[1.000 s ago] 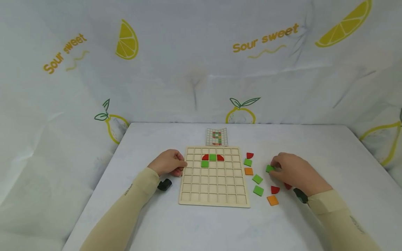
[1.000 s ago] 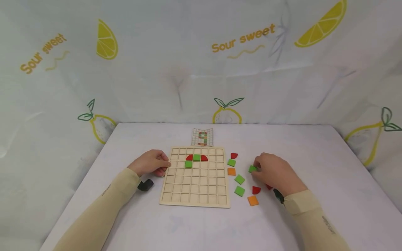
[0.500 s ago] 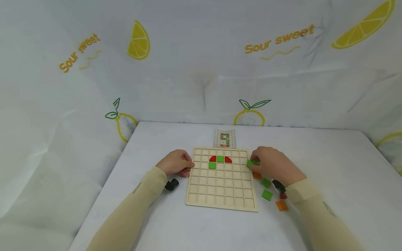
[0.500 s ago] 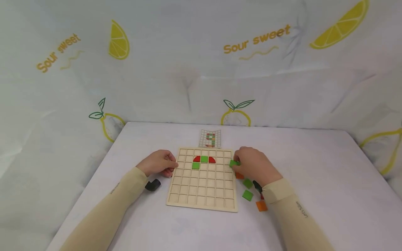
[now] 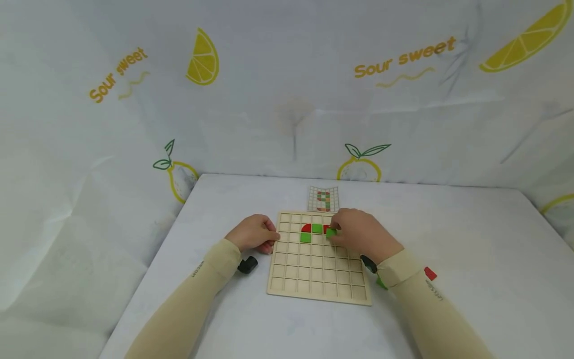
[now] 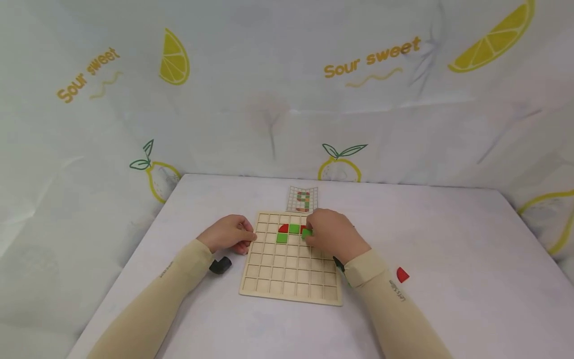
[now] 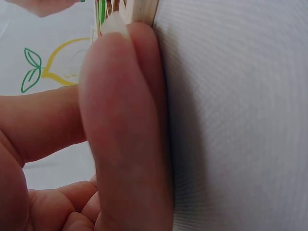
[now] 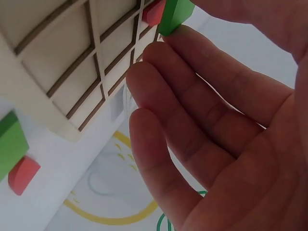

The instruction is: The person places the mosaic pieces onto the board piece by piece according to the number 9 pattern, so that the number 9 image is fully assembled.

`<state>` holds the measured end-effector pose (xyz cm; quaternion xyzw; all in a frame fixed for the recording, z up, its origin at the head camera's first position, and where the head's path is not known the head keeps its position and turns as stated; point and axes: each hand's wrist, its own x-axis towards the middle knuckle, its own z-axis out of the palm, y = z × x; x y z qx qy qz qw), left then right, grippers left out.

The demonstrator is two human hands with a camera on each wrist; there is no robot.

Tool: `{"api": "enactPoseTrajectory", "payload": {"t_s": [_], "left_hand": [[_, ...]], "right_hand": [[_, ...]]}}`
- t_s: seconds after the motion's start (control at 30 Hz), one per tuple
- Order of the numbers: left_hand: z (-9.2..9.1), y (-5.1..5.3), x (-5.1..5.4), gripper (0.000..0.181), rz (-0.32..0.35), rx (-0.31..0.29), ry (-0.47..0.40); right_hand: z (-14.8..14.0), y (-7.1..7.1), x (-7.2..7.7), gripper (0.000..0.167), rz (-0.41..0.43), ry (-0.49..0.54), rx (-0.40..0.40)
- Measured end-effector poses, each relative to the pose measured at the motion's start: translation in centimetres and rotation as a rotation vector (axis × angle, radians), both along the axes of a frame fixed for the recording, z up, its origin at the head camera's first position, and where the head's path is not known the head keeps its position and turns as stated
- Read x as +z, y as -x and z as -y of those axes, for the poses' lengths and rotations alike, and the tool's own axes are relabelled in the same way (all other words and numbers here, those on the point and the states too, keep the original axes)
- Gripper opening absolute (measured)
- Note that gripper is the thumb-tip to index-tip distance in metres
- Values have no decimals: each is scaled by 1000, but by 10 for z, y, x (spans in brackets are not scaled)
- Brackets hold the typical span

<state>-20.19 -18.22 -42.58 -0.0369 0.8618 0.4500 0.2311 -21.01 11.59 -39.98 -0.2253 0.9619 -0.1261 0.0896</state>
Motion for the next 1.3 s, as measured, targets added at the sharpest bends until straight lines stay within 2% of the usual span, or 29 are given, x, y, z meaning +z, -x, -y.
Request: {"api": "enactPoseTrajectory", "payload": {"t_s": [0.17,0.5,0.83,1.3], "left_hand": [[-3,0,0,19,-6,-9,5],[-2,1,4,19,-8,-12,16],[0,1,0,19,2,-10,14],[-1,0,0,19,3,-8,17]], "right_hand": [[1,-4,-3,17,-26,-5,37],[3,-3,-3,12,-72,-14,52],[7,-4,-9,12,-45,-38,38],[9,-7,-6,12,-50,-41,48]]}}
